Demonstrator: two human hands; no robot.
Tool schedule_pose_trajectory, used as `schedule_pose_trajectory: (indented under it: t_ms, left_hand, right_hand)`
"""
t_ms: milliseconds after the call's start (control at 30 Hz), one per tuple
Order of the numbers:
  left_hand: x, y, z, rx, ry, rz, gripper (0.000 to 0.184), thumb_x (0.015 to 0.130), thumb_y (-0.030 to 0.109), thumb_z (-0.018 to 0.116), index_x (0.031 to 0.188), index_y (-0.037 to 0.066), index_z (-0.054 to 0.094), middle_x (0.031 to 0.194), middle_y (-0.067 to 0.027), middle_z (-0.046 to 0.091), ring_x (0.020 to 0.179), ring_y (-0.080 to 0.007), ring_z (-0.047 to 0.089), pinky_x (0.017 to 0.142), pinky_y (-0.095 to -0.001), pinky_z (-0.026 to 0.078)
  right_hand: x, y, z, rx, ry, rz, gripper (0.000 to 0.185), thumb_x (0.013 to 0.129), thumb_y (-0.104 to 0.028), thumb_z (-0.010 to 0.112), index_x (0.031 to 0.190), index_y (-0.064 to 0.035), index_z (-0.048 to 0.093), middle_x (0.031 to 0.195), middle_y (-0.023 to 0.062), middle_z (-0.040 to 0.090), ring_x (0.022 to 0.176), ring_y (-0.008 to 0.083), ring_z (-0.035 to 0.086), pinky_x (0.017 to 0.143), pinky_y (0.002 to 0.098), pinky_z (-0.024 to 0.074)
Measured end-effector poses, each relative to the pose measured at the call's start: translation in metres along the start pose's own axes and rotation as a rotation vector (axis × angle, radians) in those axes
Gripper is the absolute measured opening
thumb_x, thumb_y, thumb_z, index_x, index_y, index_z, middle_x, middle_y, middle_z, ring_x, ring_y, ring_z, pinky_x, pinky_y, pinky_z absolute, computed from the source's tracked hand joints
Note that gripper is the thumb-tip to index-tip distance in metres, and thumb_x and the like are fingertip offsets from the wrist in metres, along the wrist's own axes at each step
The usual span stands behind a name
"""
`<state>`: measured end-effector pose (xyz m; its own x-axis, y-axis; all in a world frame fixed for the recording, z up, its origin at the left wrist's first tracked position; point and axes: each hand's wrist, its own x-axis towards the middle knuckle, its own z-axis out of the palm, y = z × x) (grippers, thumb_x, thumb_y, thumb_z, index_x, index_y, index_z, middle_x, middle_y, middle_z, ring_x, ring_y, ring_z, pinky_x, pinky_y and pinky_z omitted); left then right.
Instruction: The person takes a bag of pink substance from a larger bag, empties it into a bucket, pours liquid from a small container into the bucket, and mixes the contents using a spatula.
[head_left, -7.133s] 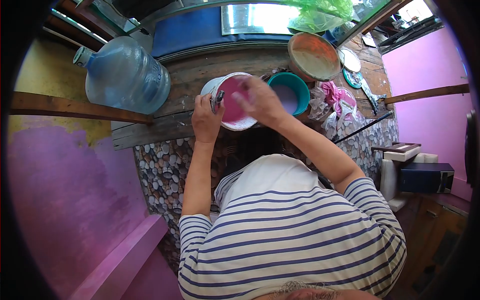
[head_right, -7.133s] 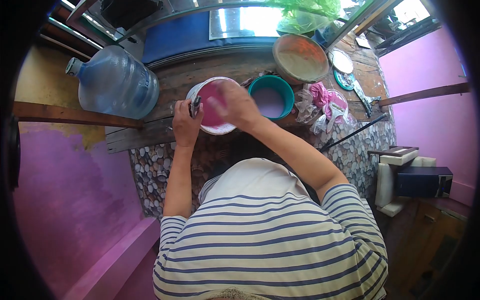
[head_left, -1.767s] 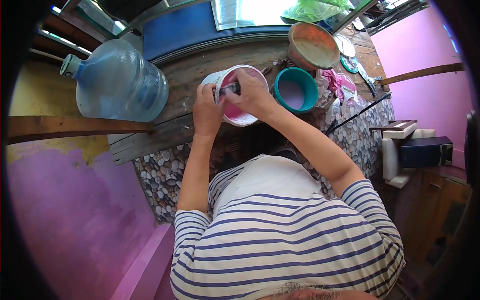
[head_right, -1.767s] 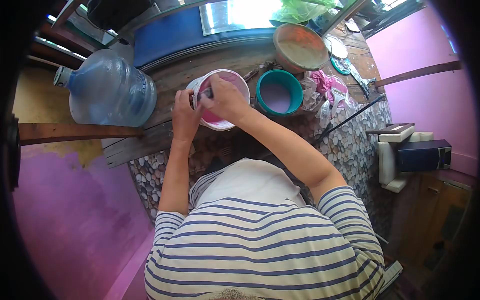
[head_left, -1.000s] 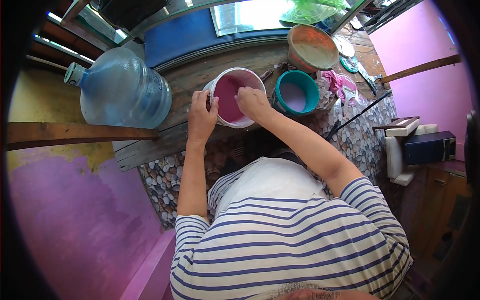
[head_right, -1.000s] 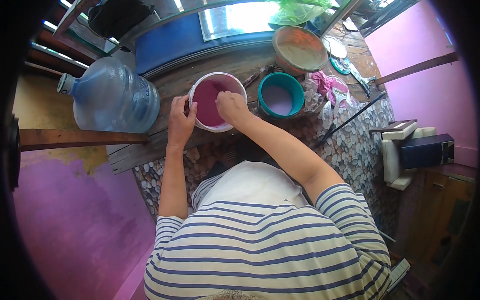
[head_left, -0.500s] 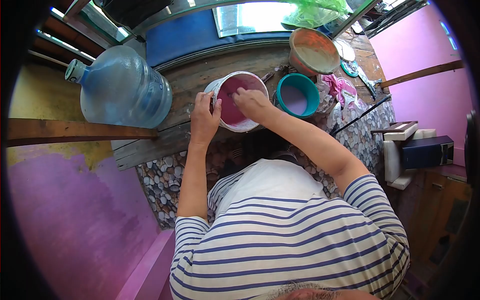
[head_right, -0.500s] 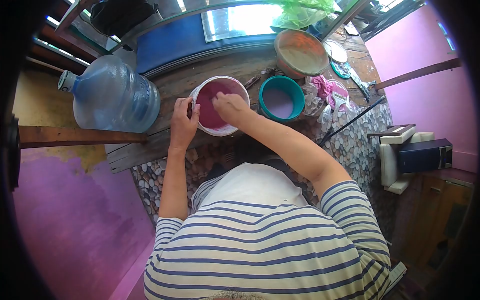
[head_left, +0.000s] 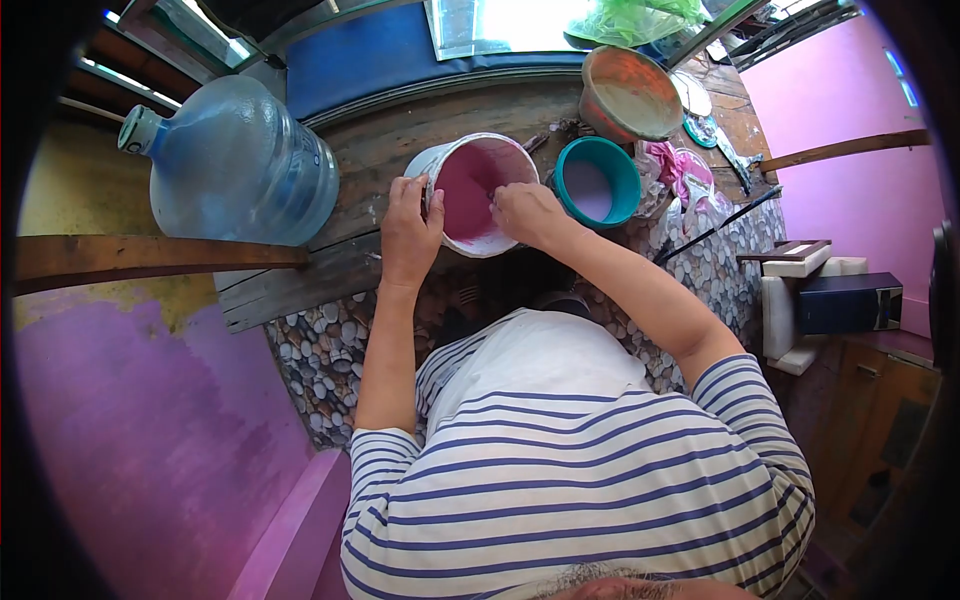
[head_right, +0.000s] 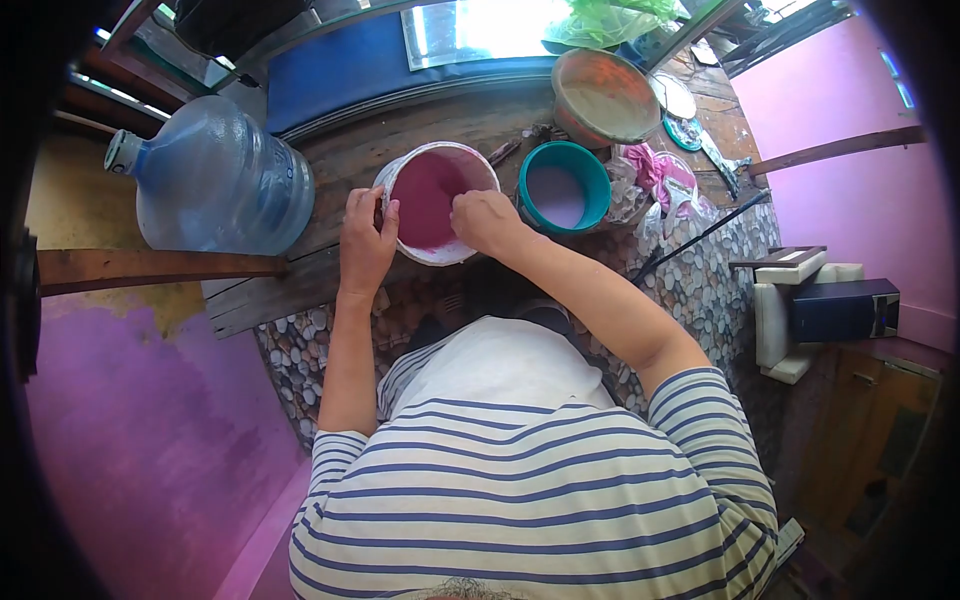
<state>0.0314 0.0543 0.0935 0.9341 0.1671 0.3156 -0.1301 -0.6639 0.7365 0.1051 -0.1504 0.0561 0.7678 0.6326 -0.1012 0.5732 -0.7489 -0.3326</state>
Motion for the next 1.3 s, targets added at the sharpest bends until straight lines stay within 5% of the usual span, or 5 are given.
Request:
schedule_pose_trajectory:
  t_ms: [333,933,1300]
  left_hand:
    - [-0.002,0.003,0.001,0.022,-0.003,0.012,0.028,0.097,0.018,0.062,0.118,-0.001,0.061,0.11,-0.0179,0.059,0.094,-0.039,0.064,0.08,-0.0443,0.053]
    - [-0.006,0.007,0.009,-0.01,-0.014,0.035,0.028,0.096,0.016,0.063,0.118,-0.001,0.062,0.108,-0.0171,0.059,0.091,-0.0381,0.065,0.079,-0.0436,0.053]
    - [-0.005,0.003,0.011,-0.008,0.025,0.054,0.027,0.096,0.016,0.063,0.117,-0.002,0.062,0.107,-0.0179,0.058,0.091,-0.0384,0.064,0.078,-0.0436,0.053]
  right_hand:
    - [-0.012,-0.033,-0.018,0.344,-0.074,0.025,0.03,0.091,-0.028,0.061,0.093,-0.0006,0.072,0.086,0.0241,0.071,0.087,0.0419,0.069,0.083,0.0518,0.0522]
    - [-0.001,-0.001,-0.025,-0.086,0.213,0.069,0.018,0.089,-0.018,0.062,0.081,-0.0039,0.07,0.086,0.0186,0.072,0.079,0.037,0.071,0.073,0.0465,0.0571]
    - [-0.022,-0.026,-0.011,0.18,0.015,0.075,0.025,0.091,-0.025,0.062,0.089,-0.002,0.073,0.088,0.0207,0.072,0.085,0.0389,0.07,0.081,0.0492,0.054]
